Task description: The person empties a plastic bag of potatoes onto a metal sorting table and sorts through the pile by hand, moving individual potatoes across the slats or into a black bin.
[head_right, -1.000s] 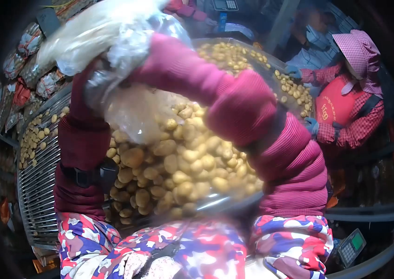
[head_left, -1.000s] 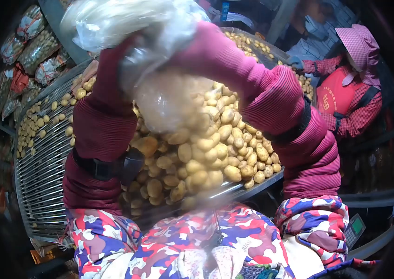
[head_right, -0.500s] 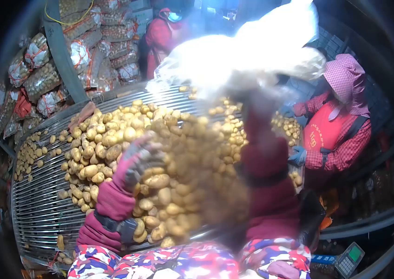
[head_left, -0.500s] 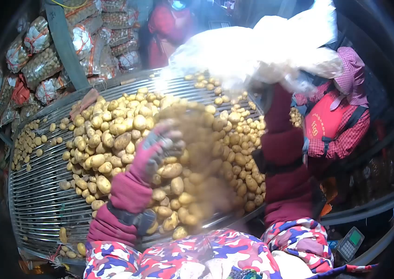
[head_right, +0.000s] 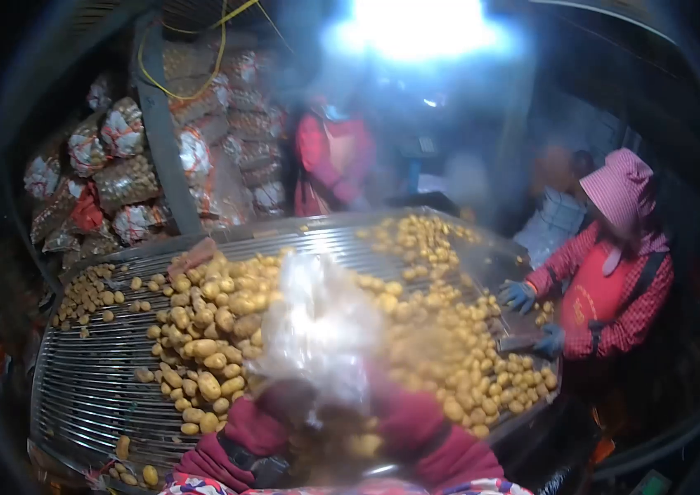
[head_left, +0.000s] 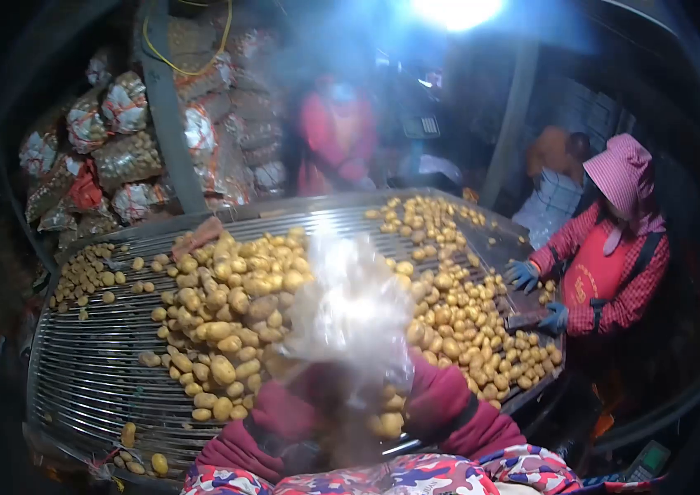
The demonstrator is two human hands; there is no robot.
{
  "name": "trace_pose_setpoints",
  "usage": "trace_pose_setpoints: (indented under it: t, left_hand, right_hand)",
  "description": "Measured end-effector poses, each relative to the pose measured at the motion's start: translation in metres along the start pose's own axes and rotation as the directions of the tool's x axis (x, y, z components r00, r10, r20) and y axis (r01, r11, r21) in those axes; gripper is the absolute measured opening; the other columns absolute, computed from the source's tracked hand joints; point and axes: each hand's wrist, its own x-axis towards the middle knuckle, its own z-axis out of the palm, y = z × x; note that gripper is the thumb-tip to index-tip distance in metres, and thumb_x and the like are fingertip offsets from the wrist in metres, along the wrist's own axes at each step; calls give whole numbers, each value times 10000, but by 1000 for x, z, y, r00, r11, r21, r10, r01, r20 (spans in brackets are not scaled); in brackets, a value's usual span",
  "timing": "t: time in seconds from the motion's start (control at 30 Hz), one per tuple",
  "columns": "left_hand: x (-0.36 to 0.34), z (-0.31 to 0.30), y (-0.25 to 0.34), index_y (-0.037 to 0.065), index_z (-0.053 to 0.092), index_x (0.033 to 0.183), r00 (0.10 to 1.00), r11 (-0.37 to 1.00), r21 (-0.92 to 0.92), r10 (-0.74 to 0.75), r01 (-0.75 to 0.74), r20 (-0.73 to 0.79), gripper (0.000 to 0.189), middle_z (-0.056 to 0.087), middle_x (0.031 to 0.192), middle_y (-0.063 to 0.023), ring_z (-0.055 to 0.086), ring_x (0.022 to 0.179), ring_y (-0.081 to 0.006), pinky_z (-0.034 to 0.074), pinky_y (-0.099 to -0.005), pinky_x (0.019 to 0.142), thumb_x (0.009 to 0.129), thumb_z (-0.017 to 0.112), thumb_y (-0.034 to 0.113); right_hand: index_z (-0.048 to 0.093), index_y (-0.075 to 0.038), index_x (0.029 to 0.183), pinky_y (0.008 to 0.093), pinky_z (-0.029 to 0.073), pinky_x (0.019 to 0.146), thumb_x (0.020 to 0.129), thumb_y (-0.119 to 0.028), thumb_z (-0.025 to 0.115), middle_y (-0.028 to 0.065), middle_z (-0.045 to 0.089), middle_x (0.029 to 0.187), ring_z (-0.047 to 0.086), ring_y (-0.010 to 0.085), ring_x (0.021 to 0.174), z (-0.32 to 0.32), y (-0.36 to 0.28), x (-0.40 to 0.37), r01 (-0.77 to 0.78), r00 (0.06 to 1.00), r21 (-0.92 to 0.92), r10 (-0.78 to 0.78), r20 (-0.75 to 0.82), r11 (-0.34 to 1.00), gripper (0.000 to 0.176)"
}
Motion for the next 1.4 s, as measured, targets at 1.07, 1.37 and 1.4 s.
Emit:
trace_pose_setpoints:
  t: [1.07,1.37,1.4]
  left_hand:
    - [-146,-67,-3,59,689,1167,352,558,483,818,-675,-454,380,711,1116,-147,683,1037,-288,536,-455,906,891,676,319]
    - [-125,-58,-41,60,696,1144,696,395,914,683,-96,-222,363,716,1107,-152,691,1015,-300,538,-461,891,878,680,307]
    - [-124,-58,-42,61,697,1141,717,249,967,665,52,-210,361,716,1106,-152,692,1013,-301,538,-462,889,877,680,306]
  right_hand:
    - [531,8,1365,264,542,686,894,30,659,103,643,1209,659,142,859,60,53,-31,-238,971,-44,238,-6,970,488]
    - [548,-108,1370,395,604,691,740,-297,873,179,589,1399,728,380,867,113,32,-28,733,673,-632,-129,729,253,734]
    - [536,-109,1390,411,601,735,721,-318,886,181,584,1405,715,387,929,111,40,-22,684,714,-670,-80,695,288,783]
